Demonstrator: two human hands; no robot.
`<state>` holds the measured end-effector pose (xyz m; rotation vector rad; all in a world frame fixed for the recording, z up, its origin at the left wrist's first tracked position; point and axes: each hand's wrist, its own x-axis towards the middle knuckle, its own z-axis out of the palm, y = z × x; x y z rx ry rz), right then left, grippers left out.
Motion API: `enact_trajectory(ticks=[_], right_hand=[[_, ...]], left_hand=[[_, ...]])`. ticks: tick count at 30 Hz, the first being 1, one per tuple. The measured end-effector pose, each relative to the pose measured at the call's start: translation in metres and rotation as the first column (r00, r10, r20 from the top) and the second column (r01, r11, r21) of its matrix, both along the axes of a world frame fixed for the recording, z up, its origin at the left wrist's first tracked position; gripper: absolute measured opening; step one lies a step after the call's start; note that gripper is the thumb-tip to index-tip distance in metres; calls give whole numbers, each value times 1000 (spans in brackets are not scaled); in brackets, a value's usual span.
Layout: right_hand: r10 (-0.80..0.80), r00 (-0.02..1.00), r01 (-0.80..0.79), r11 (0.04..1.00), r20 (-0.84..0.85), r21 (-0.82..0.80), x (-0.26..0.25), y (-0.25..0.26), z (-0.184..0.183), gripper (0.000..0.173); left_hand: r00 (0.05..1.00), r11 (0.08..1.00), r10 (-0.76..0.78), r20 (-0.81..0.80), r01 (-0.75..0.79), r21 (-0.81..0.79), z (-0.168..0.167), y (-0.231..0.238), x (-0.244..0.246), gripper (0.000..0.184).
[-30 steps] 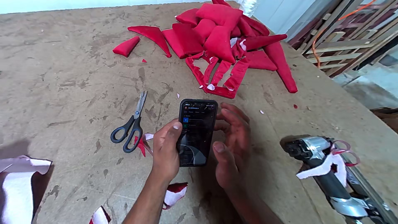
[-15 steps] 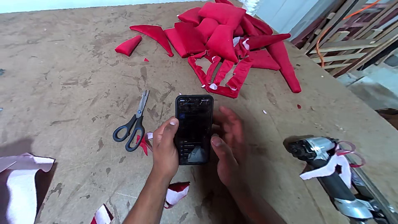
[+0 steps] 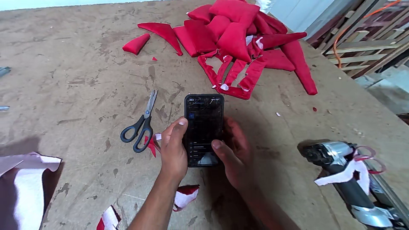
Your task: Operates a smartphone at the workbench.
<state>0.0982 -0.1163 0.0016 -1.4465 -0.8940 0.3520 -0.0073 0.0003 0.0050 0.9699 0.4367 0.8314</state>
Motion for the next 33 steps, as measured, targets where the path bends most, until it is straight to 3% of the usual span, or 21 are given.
enact_trajectory(ticks=[10,19,33], right_hand=[[20,999,-20,1000,-25,-7,0,-1,1,54],[-21,1000,23,996,17,-89,-2,-1,2,59],[55,997,-54,998,-62,12,2,-2,2,53]], left_hand=[[1000,1000,-7,-2,7,6,0,0,0,46],[1000,1000,-14,-12,14,-2,1,0,-1,46],[1000,1000,-9,-21,9,12,1,0,0,46]])
